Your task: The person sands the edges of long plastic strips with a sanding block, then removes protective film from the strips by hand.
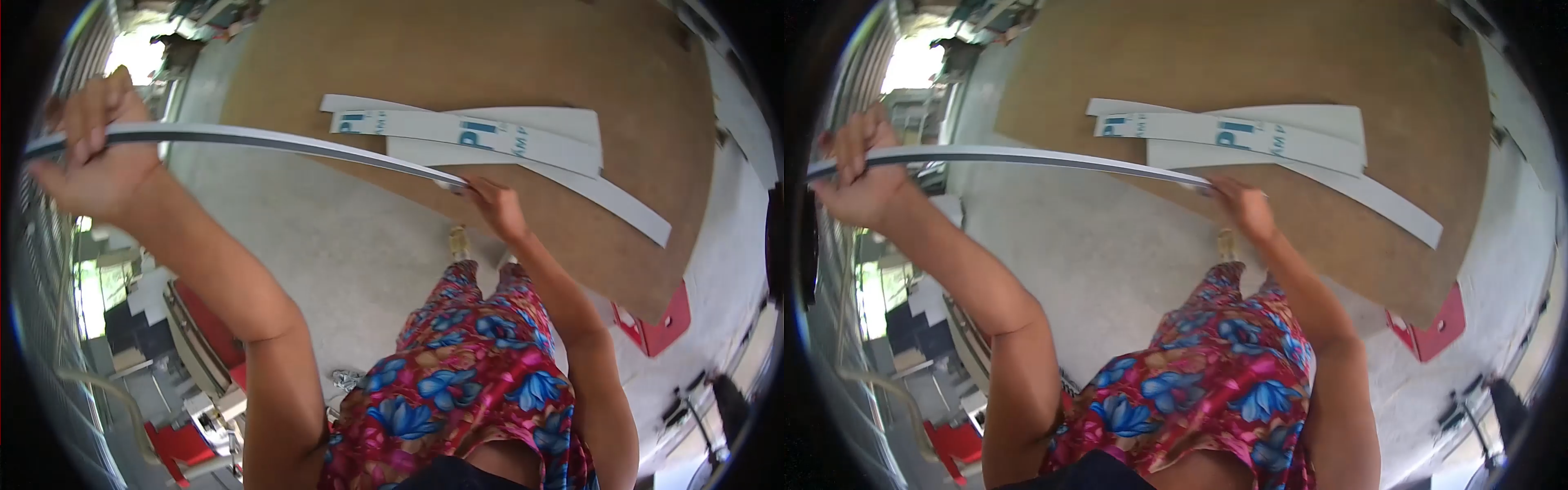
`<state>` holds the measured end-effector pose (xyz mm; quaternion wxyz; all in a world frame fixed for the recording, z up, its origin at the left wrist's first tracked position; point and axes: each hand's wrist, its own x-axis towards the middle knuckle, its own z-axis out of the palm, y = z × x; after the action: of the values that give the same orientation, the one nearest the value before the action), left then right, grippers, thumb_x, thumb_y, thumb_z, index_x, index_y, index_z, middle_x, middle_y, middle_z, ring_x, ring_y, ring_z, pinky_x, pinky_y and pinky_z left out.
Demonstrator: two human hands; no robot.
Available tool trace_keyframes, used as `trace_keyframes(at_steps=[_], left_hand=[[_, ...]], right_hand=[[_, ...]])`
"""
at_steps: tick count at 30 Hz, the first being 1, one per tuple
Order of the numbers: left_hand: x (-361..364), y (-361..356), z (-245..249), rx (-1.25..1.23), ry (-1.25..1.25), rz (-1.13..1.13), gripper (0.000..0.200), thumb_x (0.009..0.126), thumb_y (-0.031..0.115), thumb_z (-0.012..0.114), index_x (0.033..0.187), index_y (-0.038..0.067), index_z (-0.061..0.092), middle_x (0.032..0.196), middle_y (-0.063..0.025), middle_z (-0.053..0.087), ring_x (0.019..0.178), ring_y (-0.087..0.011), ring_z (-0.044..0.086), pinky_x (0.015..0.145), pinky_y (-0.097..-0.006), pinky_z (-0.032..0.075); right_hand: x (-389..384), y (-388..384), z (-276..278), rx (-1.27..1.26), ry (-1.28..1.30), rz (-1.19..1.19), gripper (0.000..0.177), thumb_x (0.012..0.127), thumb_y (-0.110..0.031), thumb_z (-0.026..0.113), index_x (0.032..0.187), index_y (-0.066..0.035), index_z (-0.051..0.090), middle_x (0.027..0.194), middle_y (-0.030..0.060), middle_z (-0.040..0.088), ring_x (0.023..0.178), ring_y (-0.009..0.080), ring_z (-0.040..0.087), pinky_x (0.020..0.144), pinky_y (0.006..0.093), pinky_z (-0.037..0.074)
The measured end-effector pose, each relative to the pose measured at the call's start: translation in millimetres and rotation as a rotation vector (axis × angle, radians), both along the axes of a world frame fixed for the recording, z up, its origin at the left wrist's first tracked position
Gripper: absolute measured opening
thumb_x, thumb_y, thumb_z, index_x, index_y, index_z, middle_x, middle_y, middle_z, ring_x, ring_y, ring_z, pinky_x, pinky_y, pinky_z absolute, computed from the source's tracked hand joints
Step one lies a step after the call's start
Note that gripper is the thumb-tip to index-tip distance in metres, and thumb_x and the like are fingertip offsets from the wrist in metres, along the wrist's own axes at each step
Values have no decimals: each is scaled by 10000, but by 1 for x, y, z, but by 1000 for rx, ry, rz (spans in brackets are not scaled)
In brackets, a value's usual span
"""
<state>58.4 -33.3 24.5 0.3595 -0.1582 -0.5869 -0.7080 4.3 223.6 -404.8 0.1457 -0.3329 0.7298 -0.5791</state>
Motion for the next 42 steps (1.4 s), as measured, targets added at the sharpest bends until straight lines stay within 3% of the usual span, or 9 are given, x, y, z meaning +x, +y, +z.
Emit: trace_keyframes(at_steps=[5,7,12,15,22,26,28,32,42], left_hand=[[14,3,-11,-81,29,335,364,918,411,434,790,70,454,497,20,318,474,-97,319,587,-313,295],[16,-21,-1,-151,0,-80,387,908,429,475,844,49,502,579,-21,436,522,-138,425,628,-345,356],[8,2,-30,-179,-41,224,407,893,437,510,896,30,524,663,-46,492,583,-171,479,673,-366,383],[1,25,-56,-224,-101,321,425,884,441,531,928,19,537,714,-61,525,620,-190,511,700,-378,399],[12,70,-161,-397,-341,492,481,862,452,580,1002,-8,568,832,-95,603,705,-236,587,763,-406,437],[107,67,-309,-813,-630,609,546,811,391,684,1137,-30,561,1070,-149,630,888,-301,631,831,-383,468],[162,88,-344,-663,-814,469,399,856,206,647,1178,0,535,946,-163,636,841,-282,625,761,-355,486],[257,107,-370,-623,-1151,618,219,870,175,634,997,5,581,631,-174,533,500,-290,513,494,-348,405],[405,151,-342,-424,-1690,633,213,896,229,591,937,21,609,591,-167,515,513,-283,519,502,-352,394]], right_hand=[[5,13,-41,65,-6,-10,251,856,-111,602,1102,-74,636,994,150,652,865,310,645,743,363,516],[8,-7,16,14,12,27,245,852,-110,609,1090,-64,640,982,153,655,848,312,645,735,362,515],[3,-48,165,-326,254,49,236,830,-69,662,1064,-43,669,943,98,696,813,187,679,729,268,517],[-8,-60,181,-417,145,27,179,843,-106,640,992,-9,657,820,107,676,670,175,639,635,292,513],[-6,-56,205,-775,-235,-99,150,907,-49,580,1016,44,626,872,62,673,764,104,635,685,245,528],[15,-53,153,-662,-474,-211,165,882,-120,613,988,1,650,828,65,673,689,120,633,650,249,529],[43,-60,127,-628,-691,-236,187,902,-143,597,1018,0,629,864,40,653,762,108,629,683,248,539],[102,-73,36,-528,-1062,-155,135,918,-136,553,988,-49,628,853,27,649,767,116,634,675,256,534],[152,-95,-65,-237,-1363,-112,108,906,-164,561,950,-85,620,853,46,667,739,155,657,623,294,549]])
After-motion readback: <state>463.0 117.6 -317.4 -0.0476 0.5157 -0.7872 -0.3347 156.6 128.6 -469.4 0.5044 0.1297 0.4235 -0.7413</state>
